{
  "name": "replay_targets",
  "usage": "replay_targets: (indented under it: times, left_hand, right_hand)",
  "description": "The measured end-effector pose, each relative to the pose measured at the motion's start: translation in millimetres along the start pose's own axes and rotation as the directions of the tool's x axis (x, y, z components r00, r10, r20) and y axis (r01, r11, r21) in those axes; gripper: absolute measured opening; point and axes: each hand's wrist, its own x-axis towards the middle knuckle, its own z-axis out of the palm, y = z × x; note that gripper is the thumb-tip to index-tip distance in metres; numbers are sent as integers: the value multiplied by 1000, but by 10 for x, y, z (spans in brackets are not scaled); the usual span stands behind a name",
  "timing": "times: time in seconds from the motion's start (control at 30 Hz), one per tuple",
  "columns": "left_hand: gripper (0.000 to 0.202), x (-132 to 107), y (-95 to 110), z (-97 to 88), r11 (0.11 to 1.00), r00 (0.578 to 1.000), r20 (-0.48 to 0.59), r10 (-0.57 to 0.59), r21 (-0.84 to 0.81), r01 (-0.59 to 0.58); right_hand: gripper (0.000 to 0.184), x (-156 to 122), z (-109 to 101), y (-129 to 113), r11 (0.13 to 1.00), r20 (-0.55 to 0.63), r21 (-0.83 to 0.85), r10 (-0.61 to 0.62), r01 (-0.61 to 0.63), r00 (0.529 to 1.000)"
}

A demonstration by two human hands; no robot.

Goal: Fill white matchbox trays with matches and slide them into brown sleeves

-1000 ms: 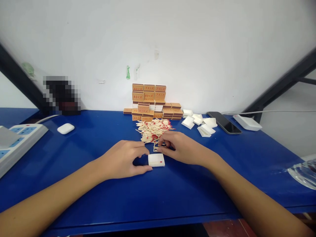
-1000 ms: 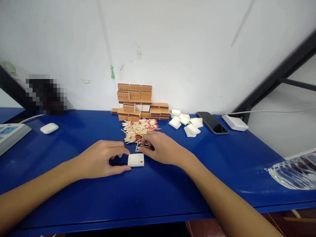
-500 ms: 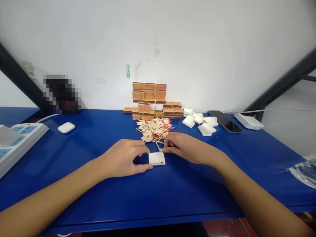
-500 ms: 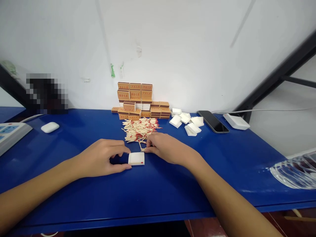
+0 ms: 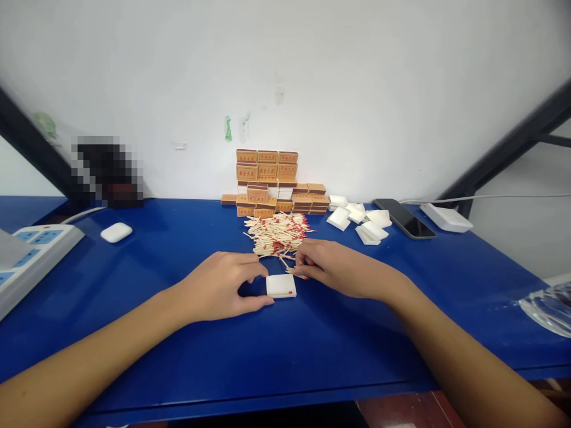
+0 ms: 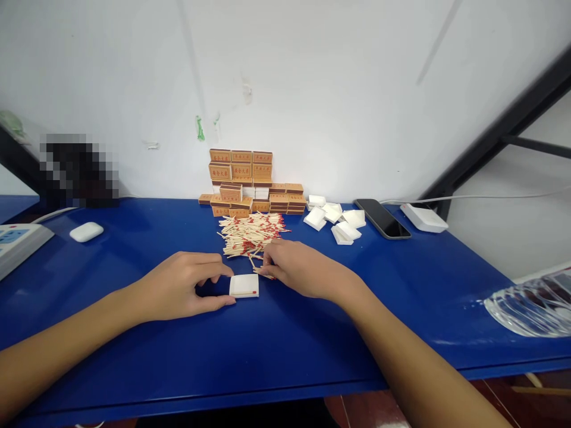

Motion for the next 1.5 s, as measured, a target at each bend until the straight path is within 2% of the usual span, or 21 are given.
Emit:
replay_targets:
  times: [0.2,0.47,0.73,0.93,1.13,1.27,1.4,1.5]
  left_hand:
    - [31,5,2,9,1000,1000,1,-15,16,15]
    - [31,-26,-12,31,999,1000,-1,-10,39,10]
    - [31,-14,-3,18,1000,1000,-10,-4,24,5]
    - [31,-3,4,-1,1000,1000,4,-14,27,14]
    - [30,-3,-3,9,1000,1000,3,-9,26,9]
    - [31,-3,-9,20,1000,1000,-4,-7,25,7]
    - [30,-5,-14,14,1000,1000,-13,-6,24,6]
    - [30,-7,-15,7,999,1000,-8,-4,35,5]
  right_hand:
    - [18,-22,-15,-145,999,-129,1,-41,42,991]
    - [14,15,210,-418,981,-29,-186,-56,49,998]
    - [4,-47,114,-309,992,-61,-81,-100,95,993]
    - [12,-19,106,-323,993,-9,-65,-103,102,995]
    - [13,23,157,-322,989,-89,-32,-146,143,985]
    - [9,41,215,-327,991,-149,28,-124,130,981]
    - [11,40,252,-345,989,-147,77,-110,123,983]
    - [12,31,239,-341,993,-144,49,-102,110,984]
